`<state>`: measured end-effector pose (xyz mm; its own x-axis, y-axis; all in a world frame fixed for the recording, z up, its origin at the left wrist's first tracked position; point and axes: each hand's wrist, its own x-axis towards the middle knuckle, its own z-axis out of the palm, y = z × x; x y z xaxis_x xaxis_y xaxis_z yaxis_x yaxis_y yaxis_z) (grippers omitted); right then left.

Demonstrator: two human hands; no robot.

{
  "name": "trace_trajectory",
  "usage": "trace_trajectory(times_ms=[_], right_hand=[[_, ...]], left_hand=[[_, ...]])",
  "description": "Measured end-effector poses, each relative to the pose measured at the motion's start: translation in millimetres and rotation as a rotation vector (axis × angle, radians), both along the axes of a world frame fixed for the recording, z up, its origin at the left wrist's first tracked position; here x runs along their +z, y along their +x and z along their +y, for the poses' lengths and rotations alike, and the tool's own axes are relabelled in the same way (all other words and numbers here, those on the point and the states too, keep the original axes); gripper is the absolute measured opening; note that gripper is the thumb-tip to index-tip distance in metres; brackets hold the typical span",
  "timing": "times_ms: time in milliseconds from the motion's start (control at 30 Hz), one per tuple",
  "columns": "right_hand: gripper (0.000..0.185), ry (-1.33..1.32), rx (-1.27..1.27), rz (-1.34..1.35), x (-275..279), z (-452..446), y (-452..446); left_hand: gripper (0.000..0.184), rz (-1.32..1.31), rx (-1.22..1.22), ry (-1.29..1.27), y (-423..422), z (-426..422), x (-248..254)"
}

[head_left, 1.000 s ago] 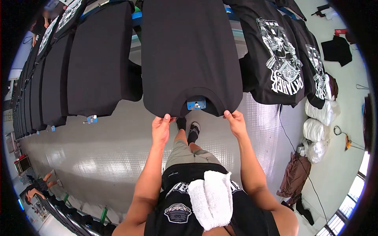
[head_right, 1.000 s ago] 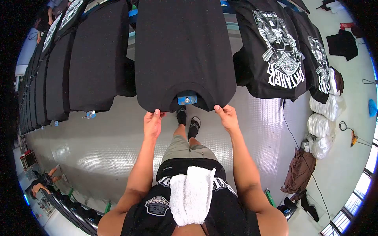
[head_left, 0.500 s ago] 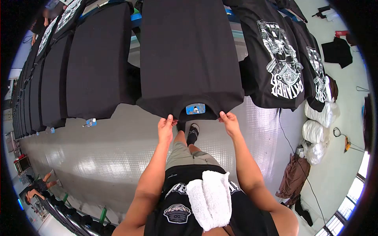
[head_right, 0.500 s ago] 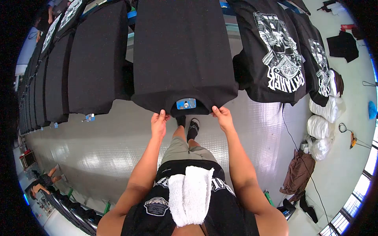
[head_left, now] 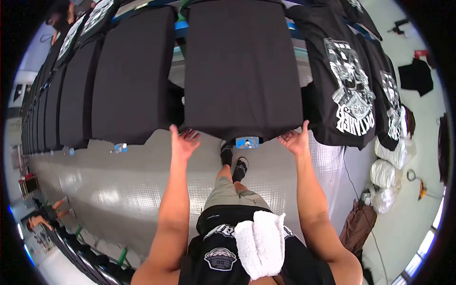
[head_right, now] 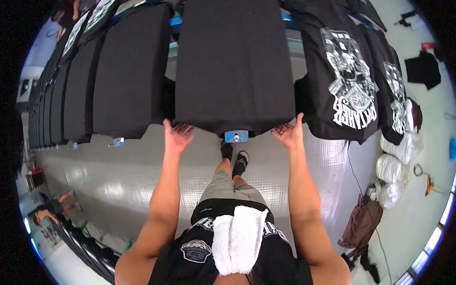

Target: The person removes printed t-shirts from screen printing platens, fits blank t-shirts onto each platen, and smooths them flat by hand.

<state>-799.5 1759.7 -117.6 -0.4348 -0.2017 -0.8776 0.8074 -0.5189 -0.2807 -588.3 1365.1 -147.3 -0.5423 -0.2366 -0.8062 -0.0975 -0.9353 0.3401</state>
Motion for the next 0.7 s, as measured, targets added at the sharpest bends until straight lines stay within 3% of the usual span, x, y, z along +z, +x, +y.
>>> trace_trajectory(times_ms=[33, 100, 200, 267, 333, 467, 533, 600, 700], right_hand=[[0.052, -0.031, 0.011, -0.026, -24, 2, -12], [0.035, 0.105, -0.047, 0.137, -35, -2, -16], [0.016, 0.246, -0.167, 0.316, -69, 43, -19], [0.015, 0.532, -0.253, 0.366, -62, 58, -26], [0.018, 0.656, -0.223, 0.398, -55, 63, -42], [0.030, 0.723, -0.342, 0.410, -38, 48, -48], [0.027, 0.727, -0.344, 0.506, -45, 51, -46], [0.021, 0.939, -0.316, 0.438, -31, 39, -47], [0.019, 1.233, -0.230, 0.470, -62, 56, -45]], left_hand=[[0.049, -0.027, -0.030, -0.054, -10, -12, -12], [0.045, -0.087, -0.092, -0.158, -24, -27, -33], [0.034, -0.236, 0.122, -0.528, -12, -9, 7], [0.031, -0.253, 0.250, -0.644, -2, -7, 9], [0.031, -0.182, 0.351, -0.711, -3, -6, 16], [0.031, -0.162, 0.391, -0.723, -5, -10, 10], [0.034, -0.298, 0.372, -0.787, 3, -10, 7], [0.038, -0.379, 0.294, -0.844, -3, -6, 5], [0.042, -0.399, 0.188, -0.859, -2, -10, -5]])
